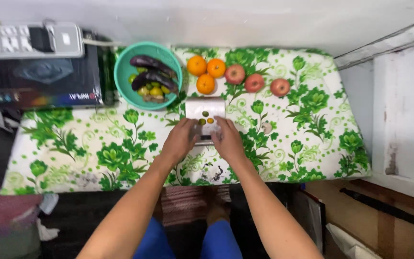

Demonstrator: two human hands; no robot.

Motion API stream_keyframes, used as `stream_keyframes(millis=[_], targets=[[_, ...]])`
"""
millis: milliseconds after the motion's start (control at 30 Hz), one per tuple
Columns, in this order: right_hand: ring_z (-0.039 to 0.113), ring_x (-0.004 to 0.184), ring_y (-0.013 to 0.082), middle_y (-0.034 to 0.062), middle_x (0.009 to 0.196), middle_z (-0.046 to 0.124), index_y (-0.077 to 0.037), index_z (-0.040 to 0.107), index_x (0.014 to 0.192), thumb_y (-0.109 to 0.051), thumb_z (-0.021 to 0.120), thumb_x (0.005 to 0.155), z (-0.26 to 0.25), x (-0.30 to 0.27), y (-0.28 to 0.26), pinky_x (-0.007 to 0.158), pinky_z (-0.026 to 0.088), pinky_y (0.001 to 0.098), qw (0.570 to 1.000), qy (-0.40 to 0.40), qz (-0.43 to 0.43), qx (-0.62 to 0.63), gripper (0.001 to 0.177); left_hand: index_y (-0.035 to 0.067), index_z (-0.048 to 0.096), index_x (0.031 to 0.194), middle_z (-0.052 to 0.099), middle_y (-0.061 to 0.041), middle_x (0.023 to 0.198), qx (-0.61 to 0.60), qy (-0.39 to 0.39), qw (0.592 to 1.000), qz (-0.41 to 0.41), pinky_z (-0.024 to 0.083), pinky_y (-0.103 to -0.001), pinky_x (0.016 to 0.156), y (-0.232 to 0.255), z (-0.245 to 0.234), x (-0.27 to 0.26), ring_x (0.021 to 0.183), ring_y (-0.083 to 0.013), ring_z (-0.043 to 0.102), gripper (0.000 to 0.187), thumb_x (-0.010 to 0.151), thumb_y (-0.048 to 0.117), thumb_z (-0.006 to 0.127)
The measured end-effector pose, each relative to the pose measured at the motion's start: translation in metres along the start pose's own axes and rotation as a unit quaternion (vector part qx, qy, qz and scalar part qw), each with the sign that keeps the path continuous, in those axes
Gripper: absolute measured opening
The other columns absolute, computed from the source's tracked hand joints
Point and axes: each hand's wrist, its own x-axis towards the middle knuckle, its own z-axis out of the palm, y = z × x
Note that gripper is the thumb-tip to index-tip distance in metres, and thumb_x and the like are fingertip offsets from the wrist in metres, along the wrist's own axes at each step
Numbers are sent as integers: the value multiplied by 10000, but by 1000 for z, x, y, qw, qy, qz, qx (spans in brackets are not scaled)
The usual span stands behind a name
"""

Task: Weighing different types of fruit and ginger on a digital scale

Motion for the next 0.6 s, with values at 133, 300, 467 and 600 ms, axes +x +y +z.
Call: stream_keyframes(millis=[133,300,467,600], targets=[[661,1006,362,166,1227,615,-75,597,1345,-75,697,865,33,24,29,848,559,433,995,39,-82,-33,490,87,643,1232,623,-144,1215,-13,18,999,24,526,-462,921,-20,19,18,1083,-397,635,446,798,62,743],[651,1027,369,170,1131,645,-87,698,1262,-25,660,908,57,45,46,881,545,451,988,65,-111,-82,361,95,684,1196,625,-139,1173,-20,21,1000,-8,541,-474,863,-31,32,36,1031,-392,650,326,871,102,703],[646,999,372,178,1061,658,-54,731,1200,3,636,883,60,57,40,871,544,448,988,67,-110,-82,336,70,689,1152,636,-148,1132,-46,31,998,-4,543,-472,845,-37,33,43,1019,-396,645,301,852,99,694],[647,990,377,175,1037,664,-49,752,1104,-1,677,840,58,65,28,865,536,453,990,43,-91,-97,278,34,678,1117,631,-161,1122,-54,10,998,-40,525,-488,855,-37,29,44,1005,-395,644,264,855,75,686]])
